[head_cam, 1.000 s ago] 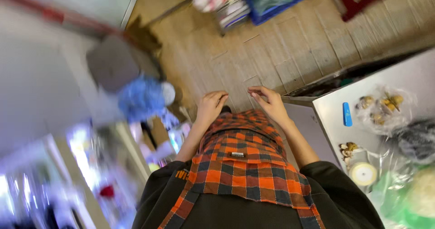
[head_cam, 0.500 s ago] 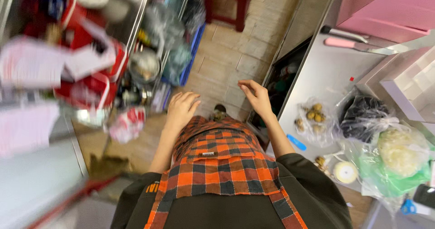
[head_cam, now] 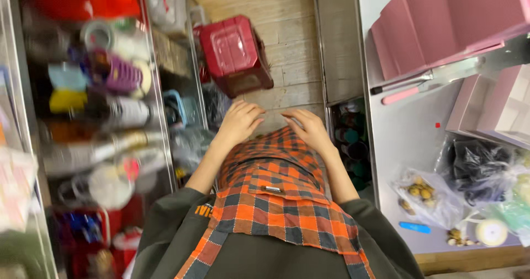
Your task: The person organizes plastic bags on a shelf, then assembles pink cardboard boxes by folding and inserting dividers. They handle the boxes and dividers by hand, placing them on a work surface.
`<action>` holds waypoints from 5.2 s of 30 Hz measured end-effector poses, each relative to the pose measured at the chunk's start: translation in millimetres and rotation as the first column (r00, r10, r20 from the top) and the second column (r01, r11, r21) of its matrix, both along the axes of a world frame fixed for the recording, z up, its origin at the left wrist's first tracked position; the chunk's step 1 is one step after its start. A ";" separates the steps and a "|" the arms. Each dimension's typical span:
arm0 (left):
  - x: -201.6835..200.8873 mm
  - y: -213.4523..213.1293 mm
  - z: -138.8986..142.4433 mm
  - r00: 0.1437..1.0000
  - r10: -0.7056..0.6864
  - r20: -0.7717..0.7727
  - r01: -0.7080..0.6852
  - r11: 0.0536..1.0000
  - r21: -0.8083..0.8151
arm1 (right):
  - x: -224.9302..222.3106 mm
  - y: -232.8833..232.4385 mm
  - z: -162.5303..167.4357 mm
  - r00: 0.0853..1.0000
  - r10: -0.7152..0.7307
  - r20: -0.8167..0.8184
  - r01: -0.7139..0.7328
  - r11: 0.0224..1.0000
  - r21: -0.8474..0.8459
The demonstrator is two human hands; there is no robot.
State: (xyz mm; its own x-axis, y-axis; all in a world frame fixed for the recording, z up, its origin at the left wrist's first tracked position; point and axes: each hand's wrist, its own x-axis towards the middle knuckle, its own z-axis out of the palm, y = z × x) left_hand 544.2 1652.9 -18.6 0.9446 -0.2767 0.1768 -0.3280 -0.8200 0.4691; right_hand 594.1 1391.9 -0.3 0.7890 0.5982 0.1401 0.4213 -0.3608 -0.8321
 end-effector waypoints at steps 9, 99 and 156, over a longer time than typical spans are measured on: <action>242.4 -20.9 0.2 0.932 -0.361 0.020 0.362 0.930 -0.069 | 115.3 -46.2 -25.3 0.711 -0.607 -0.354 0.613 0.782 -0.108; 851.5 -154.0 183.1 0.308 -0.806 0.506 0.859 0.006 -0.513 | 646.3 -16.0 102.7 0.106 -0.949 0.298 0.587 0.302 0.751; 942.8 -55.4 185.7 0.511 -0.846 -0.154 0.615 0.485 -0.621 | 746.1 125.7 24.7 0.080 -0.960 0.268 0.425 0.276 0.862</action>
State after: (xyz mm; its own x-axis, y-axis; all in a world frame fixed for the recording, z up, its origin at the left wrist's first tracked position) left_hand 1486.9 1597.5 167.1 0.4188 -0.8934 0.1626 -0.3908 -0.0157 0.9203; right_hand 1340.2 1517.6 24.4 0.1910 -0.5864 0.7872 0.6304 -0.5415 -0.5563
